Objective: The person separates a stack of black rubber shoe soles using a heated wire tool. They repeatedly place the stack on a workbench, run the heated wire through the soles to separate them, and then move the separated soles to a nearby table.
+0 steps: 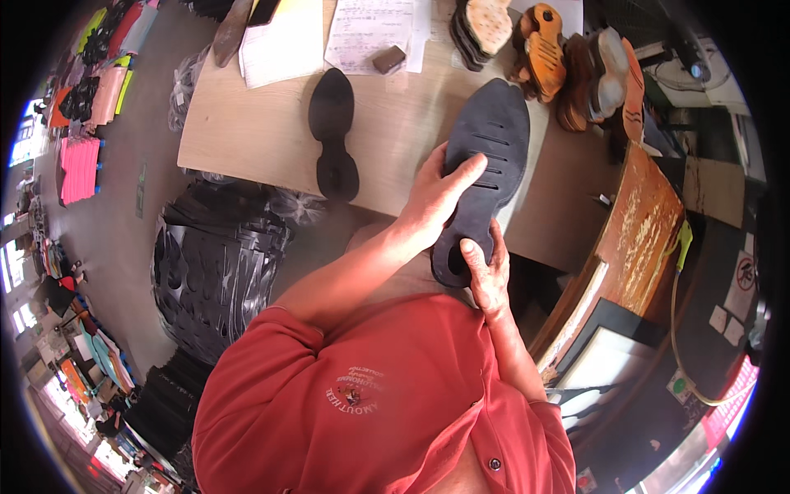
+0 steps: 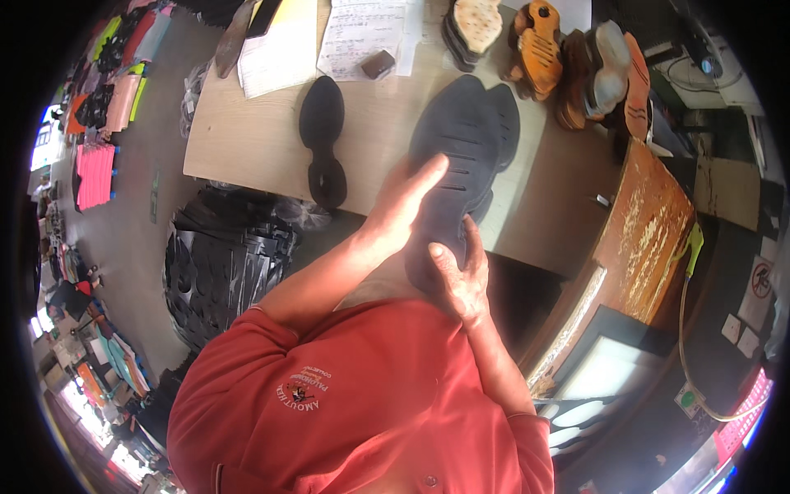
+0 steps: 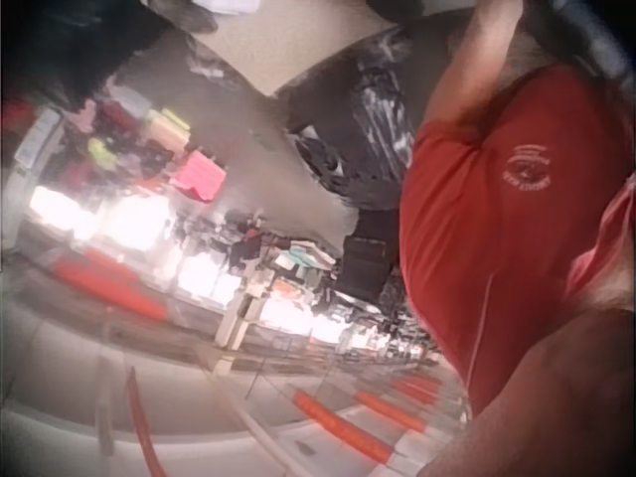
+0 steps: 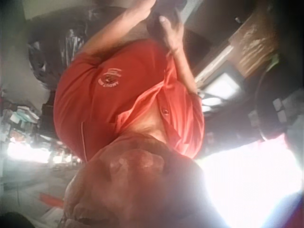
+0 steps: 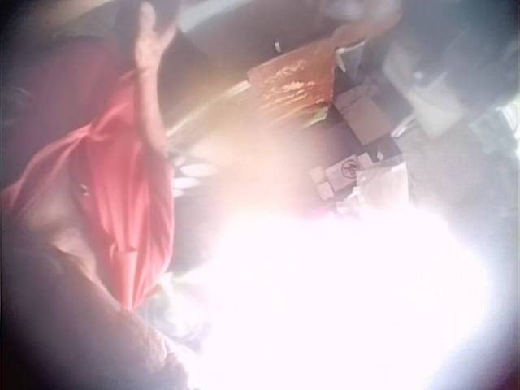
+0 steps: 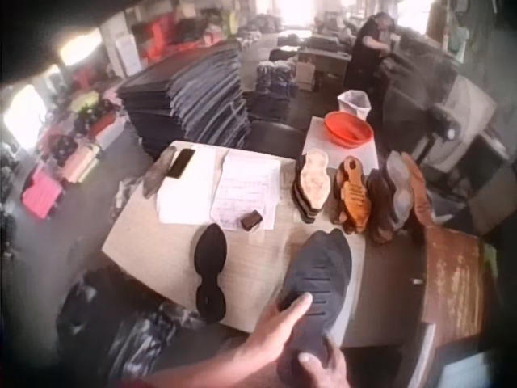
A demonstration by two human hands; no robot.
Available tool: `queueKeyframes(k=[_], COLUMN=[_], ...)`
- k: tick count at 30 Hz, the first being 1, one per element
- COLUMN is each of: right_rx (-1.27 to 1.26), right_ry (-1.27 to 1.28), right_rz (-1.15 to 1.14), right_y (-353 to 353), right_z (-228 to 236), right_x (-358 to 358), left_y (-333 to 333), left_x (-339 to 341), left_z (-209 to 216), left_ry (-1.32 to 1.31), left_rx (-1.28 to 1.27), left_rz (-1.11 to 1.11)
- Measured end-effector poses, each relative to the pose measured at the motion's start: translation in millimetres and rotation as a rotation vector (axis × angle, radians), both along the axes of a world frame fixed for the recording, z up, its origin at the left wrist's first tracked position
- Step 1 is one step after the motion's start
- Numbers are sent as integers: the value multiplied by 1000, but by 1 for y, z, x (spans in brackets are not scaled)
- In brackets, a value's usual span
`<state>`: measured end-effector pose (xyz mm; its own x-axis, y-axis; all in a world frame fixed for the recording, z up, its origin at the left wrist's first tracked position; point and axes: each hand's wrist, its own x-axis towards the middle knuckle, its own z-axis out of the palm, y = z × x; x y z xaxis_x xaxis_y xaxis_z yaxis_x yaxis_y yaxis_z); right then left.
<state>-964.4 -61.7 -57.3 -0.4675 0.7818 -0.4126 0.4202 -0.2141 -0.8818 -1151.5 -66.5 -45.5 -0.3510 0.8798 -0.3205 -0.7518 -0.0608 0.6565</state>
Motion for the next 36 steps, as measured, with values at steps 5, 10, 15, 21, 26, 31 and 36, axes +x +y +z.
queueKeyframes(k=[5, 10, 15, 21, 26, 31, 36], right_rx=[-38, -107, -112, -115, -225, -221, -302], right_ry=[64, 43, -30, -60, -5, 83, 215], right_rz=[149, 190, 178, 240, 275, 448, 462], right_y=[-11, -15, 3, 20, 28, 24, -7], right_z=[1, -7, -14, -23, -11, 3, -23], right_x=[-96, -174, -189, -178, -179, -215, -291], left_y=[-28, -44, -24, -13, -13, -40, -77], left_x=[-97, -162, -180, -170, -167, -196, -280], left_z=[-9, -20, -43, -51, -45, -19, -23], left_ry=[-134, -13, -118, -182, -132, -41, 64], left_rx=[-208, -292, -186, -147, -308, -251, -338], left_rz=[193, 199, 212, 169, 268, 359, 394])
